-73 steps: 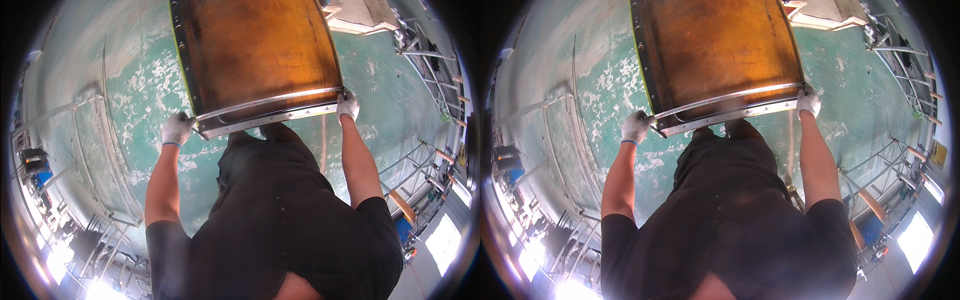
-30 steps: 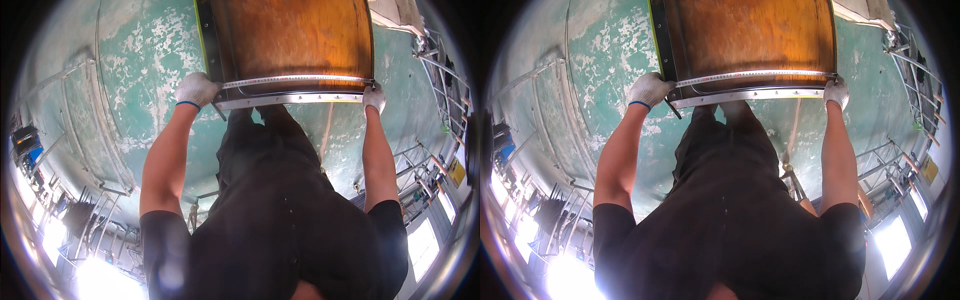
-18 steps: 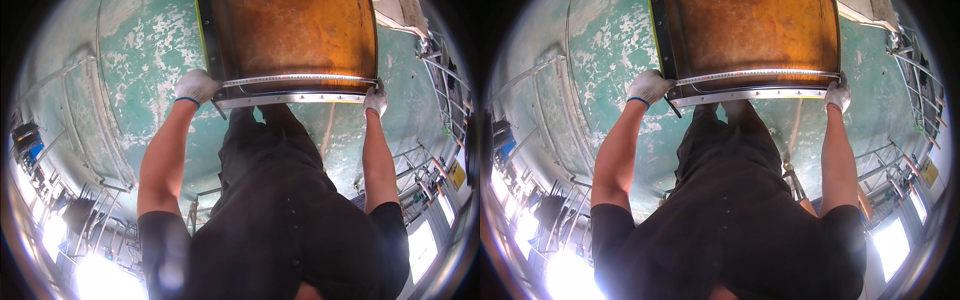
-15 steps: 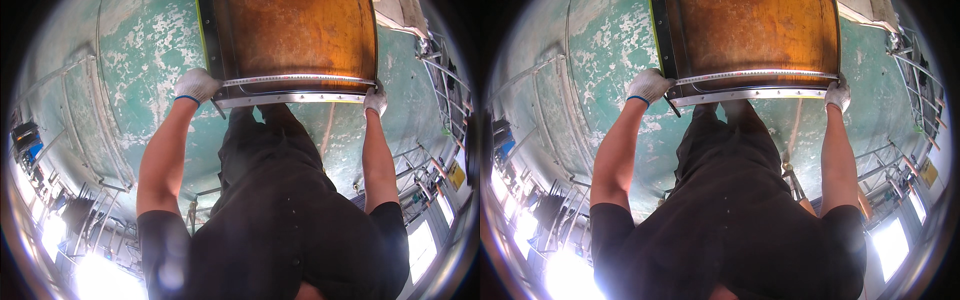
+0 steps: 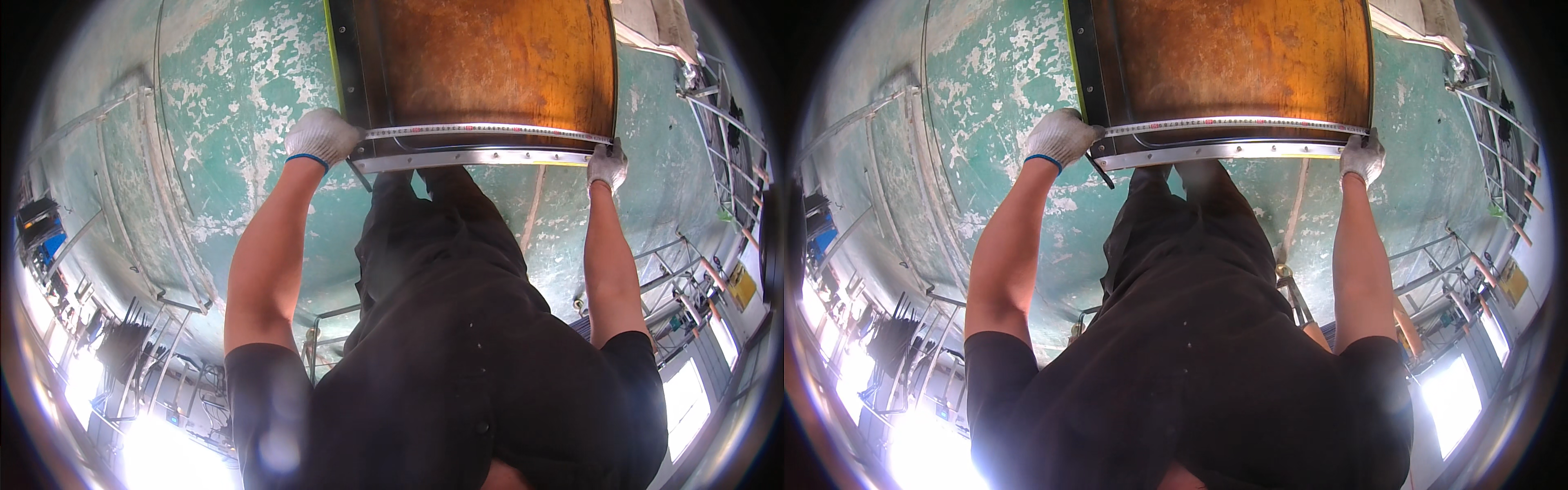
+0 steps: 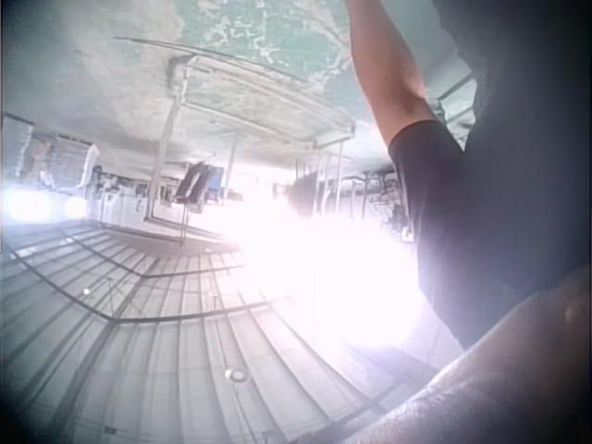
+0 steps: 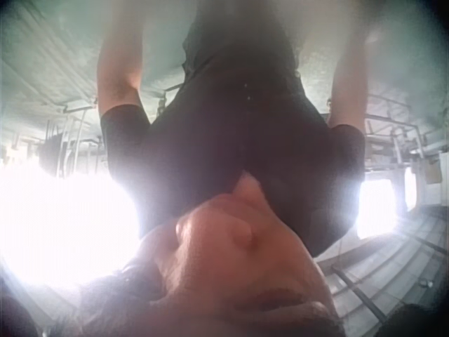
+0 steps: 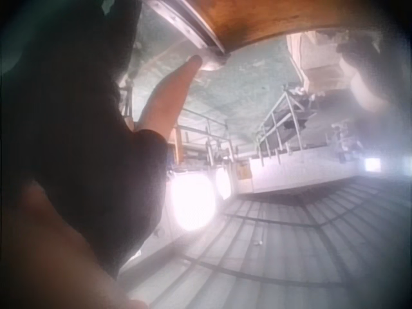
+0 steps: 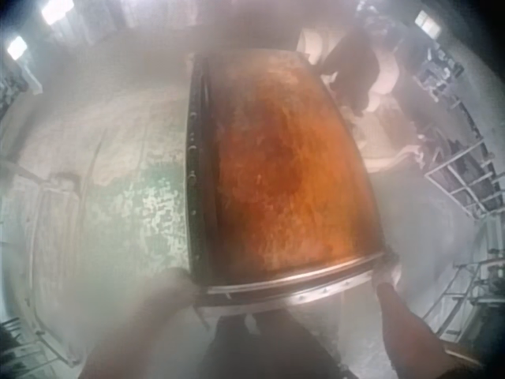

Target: The person operates a metal rod bending machine in a workshop. They adjust the machine, feed multiple straight metal rods through the bending mechanism, and then measure the resulting bent rods with a tape measure on a wooden workbench.

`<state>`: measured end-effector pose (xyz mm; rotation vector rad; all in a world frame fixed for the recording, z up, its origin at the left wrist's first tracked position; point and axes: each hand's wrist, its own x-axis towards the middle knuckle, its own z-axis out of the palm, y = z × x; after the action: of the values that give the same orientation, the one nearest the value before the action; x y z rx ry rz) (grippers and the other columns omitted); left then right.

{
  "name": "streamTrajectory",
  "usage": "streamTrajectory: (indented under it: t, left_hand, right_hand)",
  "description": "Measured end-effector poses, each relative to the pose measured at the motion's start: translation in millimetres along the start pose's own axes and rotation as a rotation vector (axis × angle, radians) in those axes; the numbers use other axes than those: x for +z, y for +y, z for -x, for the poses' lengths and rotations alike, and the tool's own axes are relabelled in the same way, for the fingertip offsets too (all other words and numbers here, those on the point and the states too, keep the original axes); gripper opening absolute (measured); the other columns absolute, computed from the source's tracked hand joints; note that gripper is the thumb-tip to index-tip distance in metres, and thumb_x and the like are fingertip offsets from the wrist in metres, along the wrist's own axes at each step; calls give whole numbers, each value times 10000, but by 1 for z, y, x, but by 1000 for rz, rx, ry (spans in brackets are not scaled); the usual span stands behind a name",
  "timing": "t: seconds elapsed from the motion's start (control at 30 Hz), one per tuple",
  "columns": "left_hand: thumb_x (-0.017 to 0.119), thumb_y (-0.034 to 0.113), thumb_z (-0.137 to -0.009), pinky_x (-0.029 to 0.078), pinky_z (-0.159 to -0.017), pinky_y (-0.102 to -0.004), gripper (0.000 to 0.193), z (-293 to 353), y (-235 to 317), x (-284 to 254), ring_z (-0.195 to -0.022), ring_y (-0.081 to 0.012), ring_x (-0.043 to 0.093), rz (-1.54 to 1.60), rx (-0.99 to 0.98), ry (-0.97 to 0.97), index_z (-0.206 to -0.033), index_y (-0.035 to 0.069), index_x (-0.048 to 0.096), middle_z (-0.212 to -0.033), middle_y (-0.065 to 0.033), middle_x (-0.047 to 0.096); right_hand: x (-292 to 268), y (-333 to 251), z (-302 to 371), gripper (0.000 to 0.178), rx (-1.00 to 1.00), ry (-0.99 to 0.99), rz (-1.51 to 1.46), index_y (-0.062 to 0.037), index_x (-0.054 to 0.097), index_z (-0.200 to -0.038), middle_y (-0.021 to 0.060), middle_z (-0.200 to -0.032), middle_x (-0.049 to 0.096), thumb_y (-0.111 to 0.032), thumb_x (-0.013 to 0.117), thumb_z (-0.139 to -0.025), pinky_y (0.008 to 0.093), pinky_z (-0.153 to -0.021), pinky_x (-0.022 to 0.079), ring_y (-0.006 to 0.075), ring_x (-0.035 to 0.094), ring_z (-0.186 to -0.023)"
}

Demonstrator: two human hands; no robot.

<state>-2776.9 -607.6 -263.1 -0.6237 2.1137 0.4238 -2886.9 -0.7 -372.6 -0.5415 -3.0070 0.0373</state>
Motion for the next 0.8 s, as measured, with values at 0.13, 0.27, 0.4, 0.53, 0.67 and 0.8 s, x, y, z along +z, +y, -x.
streamTrajectory:
  t: [0.13, 0.27, 0.4, 0.53, 0.67, 0.8]
  left_hand:
    - [744, 542, -898, 604, -1038, -474, 598, -4, -4, 4, -1203, -422, 763, -9, 6, 4, -1197, 34, 845, -1253, -252, 797]
    - [745, 537, -897, 609, -1034, -469, 595, -2, 0, -2, -1205, -411, 766, -22, -7, -35, -1205, 38, 843, -1253, -240, 802]
    - [739, 531, -901, 613, -1030, -467, 587, -3, -1, -2, -1202, -407, 768, -27, 5, -34, -1204, 39, 844, -1250, -235, 804]
    - [738, 521, -895, 612, -1028, -471, 575, -7, -3, 2, -1194, -419, 765, -34, 18, -27, -1181, 34, 847, -1244, -245, 800]
    - [737, 530, -887, 608, -1008, -493, 577, -8, -6, 6, -1153, -441, 762, -31, 68, 2, -1115, 11, 845, -1181, -277, 795]
    - [728, 582, -902, 597, -973, -532, 613, -18, -21, 23, -1077, -473, 761, -3, 128, 79, -992, -14, 838, -1069, -313, 787]
  right_hand:
    - [-3, -6, -1, 615, 37, -37, 22, -167, 711, -1515, 200, -1369, 745, -445, 707, -966, 454, -1118, 554, 372, 722, -1255]
    - [-10, -9, -3, 620, 58, -95, 3, -171, 706, -1524, 191, -1377, 742, -425, 709, -958, 447, -1120, 554, 360, 724, -1261]
    - [-8, -7, -2, 619, 82, -84, -41, -180, 706, -1527, 177, -1382, 738, -390, 725, -946, 435, -1118, 556, 340, 732, -1254]
    - [-13, -14, 1, 619, 115, -77, -99, -186, 708, -1527, 166, -1377, 735, -362, 748, -935, 431, -1117, 556, 327, 736, -1248]
    - [-14, -14, 2, 585, 100, -85, -114, -152, 712, -1503, 192, -1357, 731, -386, 760, -969, 452, -1114, 555, 361, 718, -1251]
    - [-9, -7, 0, 590, 79, -148, 40, -207, 677, -1536, 159, -1429, 725, -458, 737, -1006, 450, -1122, 550, 354, 714, -1269]
